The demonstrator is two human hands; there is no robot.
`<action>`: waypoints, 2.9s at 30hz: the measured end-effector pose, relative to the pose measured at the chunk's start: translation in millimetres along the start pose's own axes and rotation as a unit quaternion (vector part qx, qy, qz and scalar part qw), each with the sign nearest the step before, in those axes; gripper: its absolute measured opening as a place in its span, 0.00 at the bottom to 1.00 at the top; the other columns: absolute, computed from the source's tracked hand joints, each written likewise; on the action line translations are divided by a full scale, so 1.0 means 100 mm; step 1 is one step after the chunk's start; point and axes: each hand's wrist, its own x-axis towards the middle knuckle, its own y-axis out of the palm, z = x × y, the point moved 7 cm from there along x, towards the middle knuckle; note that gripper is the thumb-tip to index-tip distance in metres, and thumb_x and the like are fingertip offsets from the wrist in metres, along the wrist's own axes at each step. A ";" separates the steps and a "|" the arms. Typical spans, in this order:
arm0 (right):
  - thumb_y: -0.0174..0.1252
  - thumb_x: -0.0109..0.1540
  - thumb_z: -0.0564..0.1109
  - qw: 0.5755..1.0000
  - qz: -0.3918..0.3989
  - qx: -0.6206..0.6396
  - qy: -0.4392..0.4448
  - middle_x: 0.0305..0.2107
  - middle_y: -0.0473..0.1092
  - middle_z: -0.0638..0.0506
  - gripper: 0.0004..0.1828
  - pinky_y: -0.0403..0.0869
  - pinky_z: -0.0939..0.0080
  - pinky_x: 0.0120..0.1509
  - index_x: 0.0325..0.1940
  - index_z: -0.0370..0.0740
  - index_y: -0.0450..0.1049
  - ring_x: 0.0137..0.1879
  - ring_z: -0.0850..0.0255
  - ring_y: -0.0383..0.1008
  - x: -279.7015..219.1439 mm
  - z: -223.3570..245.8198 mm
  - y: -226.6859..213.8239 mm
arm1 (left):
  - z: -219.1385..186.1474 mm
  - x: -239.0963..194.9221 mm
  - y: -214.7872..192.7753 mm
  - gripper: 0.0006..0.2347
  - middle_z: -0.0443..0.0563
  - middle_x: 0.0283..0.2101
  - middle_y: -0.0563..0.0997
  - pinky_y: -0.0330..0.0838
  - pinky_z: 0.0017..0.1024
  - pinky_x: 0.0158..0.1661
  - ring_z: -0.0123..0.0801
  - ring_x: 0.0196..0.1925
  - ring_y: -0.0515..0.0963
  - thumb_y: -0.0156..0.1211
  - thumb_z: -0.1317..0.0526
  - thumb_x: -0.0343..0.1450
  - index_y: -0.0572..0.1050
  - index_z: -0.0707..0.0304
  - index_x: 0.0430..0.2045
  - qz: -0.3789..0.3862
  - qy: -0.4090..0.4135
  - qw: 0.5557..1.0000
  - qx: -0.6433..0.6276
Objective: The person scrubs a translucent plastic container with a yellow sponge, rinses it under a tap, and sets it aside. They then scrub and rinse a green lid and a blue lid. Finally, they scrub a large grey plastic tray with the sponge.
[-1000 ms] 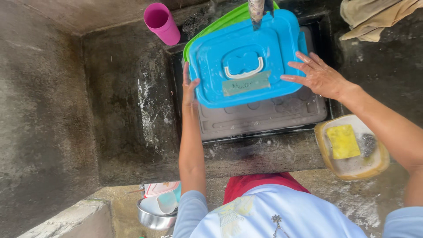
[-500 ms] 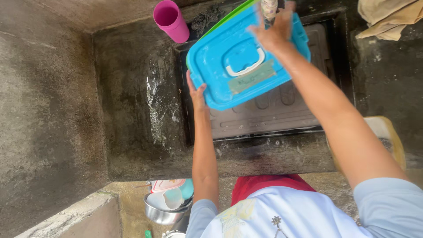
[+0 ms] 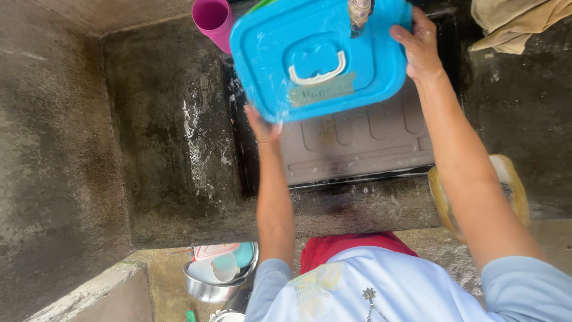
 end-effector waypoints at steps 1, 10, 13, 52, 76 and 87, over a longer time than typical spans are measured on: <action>0.69 0.67 0.44 0.999 -0.030 -0.035 -0.026 0.54 0.73 0.51 0.26 0.71 0.59 0.69 0.66 0.35 0.70 0.59 0.63 0.71 -0.09 0.10 0.00 | 0.36 -0.04 0.12 0.41 0.57 0.65 0.69 0.68 0.53 0.61 0.52 0.66 0.67 0.64 0.37 0.64 0.60 0.61 0.67 0.016 -0.043 0.994 -0.101; 0.69 0.63 0.48 0.877 -0.266 -0.365 -0.166 0.61 0.61 0.45 0.42 0.64 0.53 0.66 0.71 0.35 0.51 0.62 0.54 0.63 -1.23 0.85 0.26 | 1.62 0.14 0.89 0.27 0.62 0.63 0.71 0.68 0.52 0.62 0.52 0.63 0.71 0.67 0.58 0.72 0.64 0.70 0.64 0.022 -0.096 0.992 -0.080; 0.65 0.67 0.43 0.769 -0.159 -0.610 -0.108 0.57 0.68 0.52 0.26 0.68 0.55 0.65 0.68 0.48 0.67 0.60 0.55 0.68 -1.12 0.69 0.34 | 1.50 0.18 1.09 0.27 0.61 0.60 0.73 0.72 0.51 0.57 0.49 0.60 0.74 0.67 0.60 0.69 0.66 0.70 0.62 -0.006 -0.098 0.995 0.002; 0.69 0.62 0.43 0.904 -0.345 0.254 -0.011 0.70 0.58 0.45 0.43 0.60 0.33 0.81 0.76 0.43 0.54 0.76 0.44 0.57 -1.55 -1.06 -0.38 | 0.47 -0.58 1.14 0.34 0.59 0.63 0.72 0.69 0.48 0.62 0.47 0.63 0.73 0.71 0.65 0.64 0.61 0.67 0.65 0.072 -0.137 0.972 0.176; 0.62 0.66 0.45 0.948 -0.020 0.003 0.316 0.60 0.72 0.49 0.28 0.74 0.49 0.67 0.69 0.41 0.63 0.64 0.58 0.74 -0.11 -0.87 -0.72 | -0.38 -0.53 0.14 0.28 0.63 0.52 0.78 0.77 0.41 0.51 0.48 0.51 0.79 0.65 0.71 0.62 0.66 0.71 0.60 -0.024 -0.057 0.953 0.296; 0.66 0.63 0.34 0.989 -0.057 -0.128 0.056 0.46 0.75 0.52 0.19 0.75 0.64 0.61 0.57 0.34 0.71 0.51 0.66 0.75 -0.59 1.39 -1.08 | 1.29 0.32 1.17 0.28 0.64 0.58 0.76 0.74 0.48 0.56 0.50 0.58 0.77 0.68 0.60 0.67 0.66 0.69 0.62 0.073 -0.104 0.952 0.280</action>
